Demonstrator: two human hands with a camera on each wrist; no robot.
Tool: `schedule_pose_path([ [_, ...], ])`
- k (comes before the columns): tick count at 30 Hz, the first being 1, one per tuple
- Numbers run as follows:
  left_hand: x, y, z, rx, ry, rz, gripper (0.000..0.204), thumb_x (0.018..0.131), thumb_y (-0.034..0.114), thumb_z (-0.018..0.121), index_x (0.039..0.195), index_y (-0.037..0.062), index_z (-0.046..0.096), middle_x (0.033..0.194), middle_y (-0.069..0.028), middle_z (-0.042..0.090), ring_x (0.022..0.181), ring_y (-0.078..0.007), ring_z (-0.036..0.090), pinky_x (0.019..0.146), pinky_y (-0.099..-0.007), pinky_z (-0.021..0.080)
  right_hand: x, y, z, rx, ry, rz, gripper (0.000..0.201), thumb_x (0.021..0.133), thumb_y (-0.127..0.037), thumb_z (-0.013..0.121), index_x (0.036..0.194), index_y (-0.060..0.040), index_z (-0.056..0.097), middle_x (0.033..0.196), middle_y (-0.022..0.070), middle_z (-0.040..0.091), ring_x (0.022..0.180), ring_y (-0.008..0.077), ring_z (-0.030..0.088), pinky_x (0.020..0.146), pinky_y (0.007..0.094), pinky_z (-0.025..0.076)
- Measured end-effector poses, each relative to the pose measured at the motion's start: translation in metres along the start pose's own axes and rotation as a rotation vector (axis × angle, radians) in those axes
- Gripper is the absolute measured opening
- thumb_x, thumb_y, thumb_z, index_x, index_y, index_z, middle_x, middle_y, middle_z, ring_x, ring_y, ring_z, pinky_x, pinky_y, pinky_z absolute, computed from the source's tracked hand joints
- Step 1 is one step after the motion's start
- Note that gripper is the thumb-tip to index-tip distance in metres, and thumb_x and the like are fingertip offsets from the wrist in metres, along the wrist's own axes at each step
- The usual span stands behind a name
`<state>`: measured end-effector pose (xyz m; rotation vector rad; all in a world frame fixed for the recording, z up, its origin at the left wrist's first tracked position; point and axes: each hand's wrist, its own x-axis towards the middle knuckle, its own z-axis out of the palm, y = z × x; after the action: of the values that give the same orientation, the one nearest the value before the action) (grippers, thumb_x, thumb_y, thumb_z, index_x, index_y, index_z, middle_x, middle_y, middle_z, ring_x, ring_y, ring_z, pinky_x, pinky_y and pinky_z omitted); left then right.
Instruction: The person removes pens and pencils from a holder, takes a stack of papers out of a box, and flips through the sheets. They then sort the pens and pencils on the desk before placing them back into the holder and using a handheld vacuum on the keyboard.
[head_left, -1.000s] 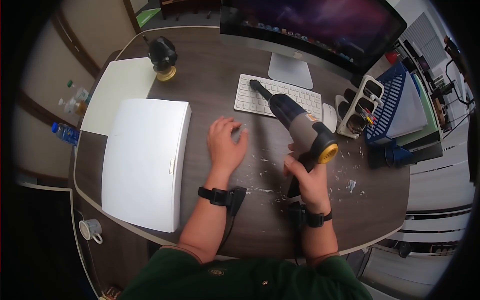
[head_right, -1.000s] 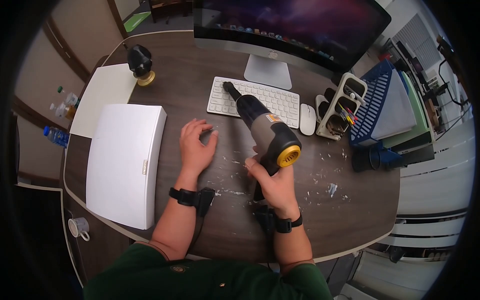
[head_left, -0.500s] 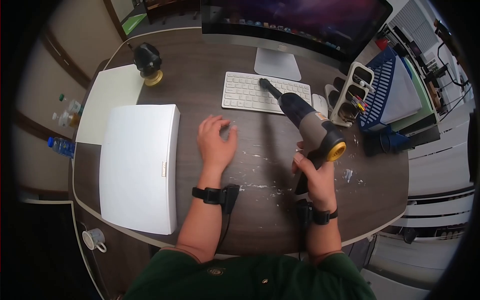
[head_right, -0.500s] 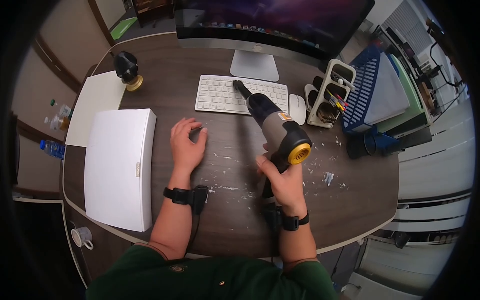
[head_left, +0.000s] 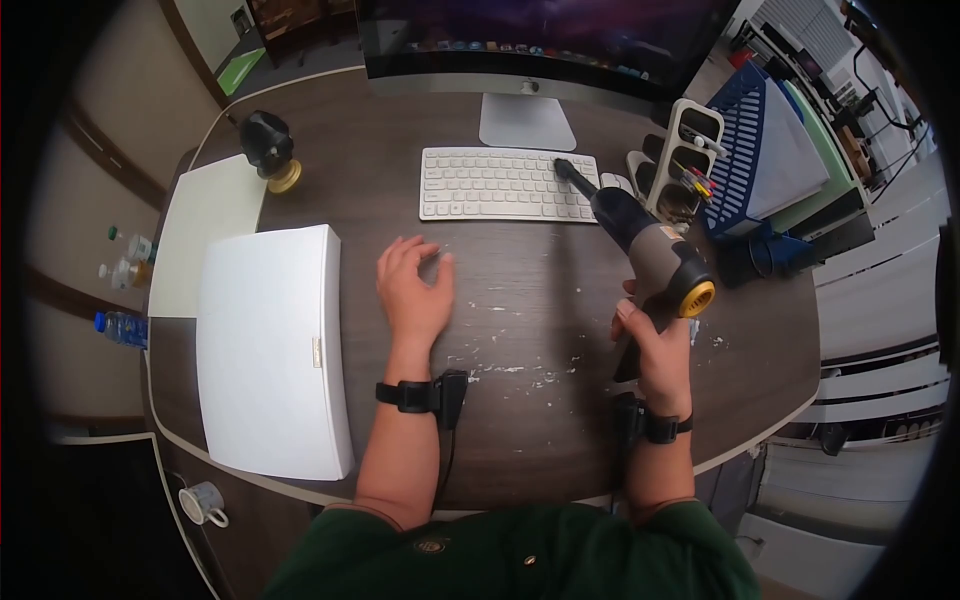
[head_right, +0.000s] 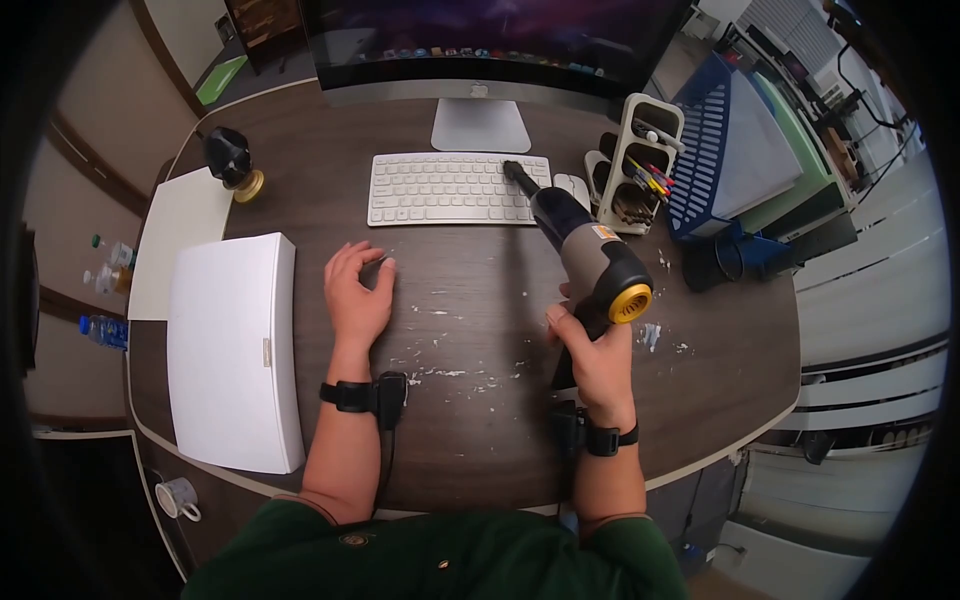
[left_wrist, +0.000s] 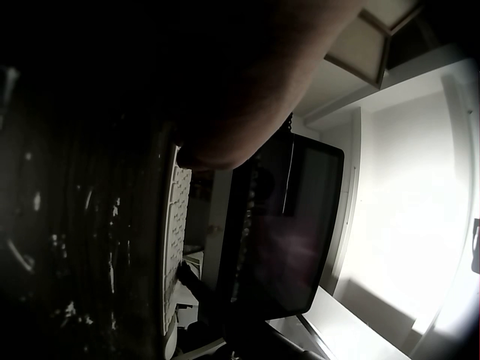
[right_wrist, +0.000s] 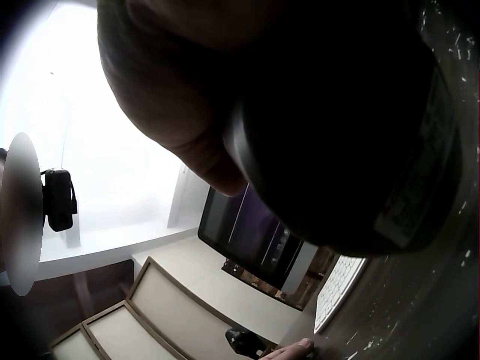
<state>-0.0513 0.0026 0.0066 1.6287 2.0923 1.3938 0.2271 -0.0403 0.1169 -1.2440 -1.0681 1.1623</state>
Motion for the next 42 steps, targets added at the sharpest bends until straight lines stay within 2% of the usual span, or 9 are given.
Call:
schedule_pose_path([
  [2, 0.000, 0.001, 0.000, 0.005, -0.005, 0.000, 0.019, 0.087, 0.018, 0.076, 0.102, 0.0069, 0.074, 0.124, -0.0130, 0.069, 0.131, -0.0346, 0.054, 0.110, -0.0451, 0.042, -0.001, -0.001, -0.005, 0.002, 0.034, -0.016, 0.044, 0.088, -0.004, 0.074, 0.127, 0.0037, 0.055, 0.111, 0.0092, 0.063, 0.078, 0.0149, 0.063, 0.068, 0.0301, 0.052],
  [6, 0.000, -0.002, 0.002, -0.002, 0.001, -0.001, 0.019, 0.086, 0.021, 0.077, 0.100, 0.0080, 0.074, 0.123, -0.0114, 0.069, 0.131, -0.0347, 0.053, 0.110, -0.0471, 0.042, -0.002, -0.003, -0.013, -0.080, 0.085, -0.033, 0.036, 0.090, -0.011, 0.071, 0.120, 0.0057, 0.059, 0.086, 0.0068, 0.062, 0.073, 0.0157, 0.061, 0.068, 0.0295, 0.048],
  [10, 0.000, -0.003, 0.002, -0.012, 0.003, -0.010, 0.020, 0.085, 0.022, 0.077, 0.100, 0.0086, 0.074, 0.124, -0.0108, 0.069, 0.131, -0.0348, 0.053, 0.110, -0.0482, 0.041, -0.004, -0.004, -0.016, -0.102, 0.086, -0.026, 0.036, 0.091, -0.014, 0.070, 0.119, 0.0053, 0.059, 0.085, 0.0058, 0.062, 0.074, 0.0147, 0.061, 0.069, 0.0293, 0.047],
  [13, 0.000, -0.003, 0.003, -0.018, 0.007, -0.012, 0.019, 0.086, 0.022, 0.076, 0.100, 0.0093, 0.074, 0.124, -0.0104, 0.069, 0.132, -0.0344, 0.052, 0.110, -0.0484, 0.040, -0.005, -0.002, -0.015, -0.052, 0.070, -0.019, 0.039, 0.093, -0.007, 0.070, 0.126, 0.0041, 0.055, 0.098, 0.0083, 0.063, 0.076, 0.0148, 0.062, 0.070, 0.0291, 0.051],
  [21, 0.000, 0.001, 0.001, 0.026, -0.020, -0.008, 0.020, 0.087, 0.019, 0.077, 0.102, 0.0074, 0.074, 0.124, -0.0126, 0.070, 0.131, -0.0346, 0.054, 0.110, -0.0449, 0.042, -0.009, 0.006, 0.026, 0.162, -0.150, -0.063, 0.044, 0.094, -0.008, 0.071, 0.132, 0.0045, 0.053, 0.096, 0.0064, 0.065, 0.082, 0.0149, 0.065, 0.075, 0.0302, 0.053],
  [23, 0.001, 0.002, 0.001, 0.020, -0.019, -0.005, 0.019, 0.087, 0.019, 0.077, 0.102, 0.0073, 0.075, 0.123, -0.0126, 0.070, 0.131, -0.0346, 0.054, 0.110, -0.0448, 0.042, -0.010, 0.012, 0.038, 0.141, -0.219, -0.025, 0.039, 0.092, -0.006, 0.072, 0.127, 0.0029, 0.056, 0.096, 0.0052, 0.065, 0.084, 0.0143, 0.065, 0.077, 0.0301, 0.053],
  [25, 0.000, 0.002, 0.002, 0.006, -0.008, -0.008, 0.019, 0.087, 0.019, 0.077, 0.101, 0.0073, 0.075, 0.123, -0.0127, 0.070, 0.131, -0.0345, 0.054, 0.110, -0.0447, 0.043, -0.011, 0.024, 0.046, 0.043, -0.278, -0.032, 0.027, 0.091, -0.008, 0.076, 0.112, 0.0001, 0.062, 0.099, 0.0031, 0.066, 0.091, 0.0118, 0.063, 0.082, 0.0291, 0.052],
  [32, 0.001, 0.001, 0.001, 0.000, -0.004, 0.010, 0.019, 0.087, 0.019, 0.077, 0.102, 0.0072, 0.075, 0.122, -0.0132, 0.070, 0.130, -0.0349, 0.055, 0.110, -0.0445, 0.043, -0.010, 0.021, 0.080, 0.008, -0.440, 0.013, 0.031, 0.092, -0.012, 0.076, 0.115, 0.0015, 0.063, 0.104, 0.0037, 0.067, 0.094, 0.0107, 0.061, 0.083, 0.0303, 0.052],
  [42, 0.001, -0.003, 0.004, -0.021, 0.011, 0.022, 0.019, 0.085, 0.019, 0.077, 0.100, 0.0082, 0.074, 0.120, -0.0121, 0.071, 0.128, -0.0358, 0.056, 0.109, -0.0468, 0.042, -0.004, 0.028, 0.092, -0.028, -0.450, -0.020, 0.038, 0.091, -0.015, 0.077, 0.121, 0.0031, 0.062, 0.108, 0.0070, 0.069, 0.098, 0.0124, 0.063, 0.086, 0.0312, 0.052],
])
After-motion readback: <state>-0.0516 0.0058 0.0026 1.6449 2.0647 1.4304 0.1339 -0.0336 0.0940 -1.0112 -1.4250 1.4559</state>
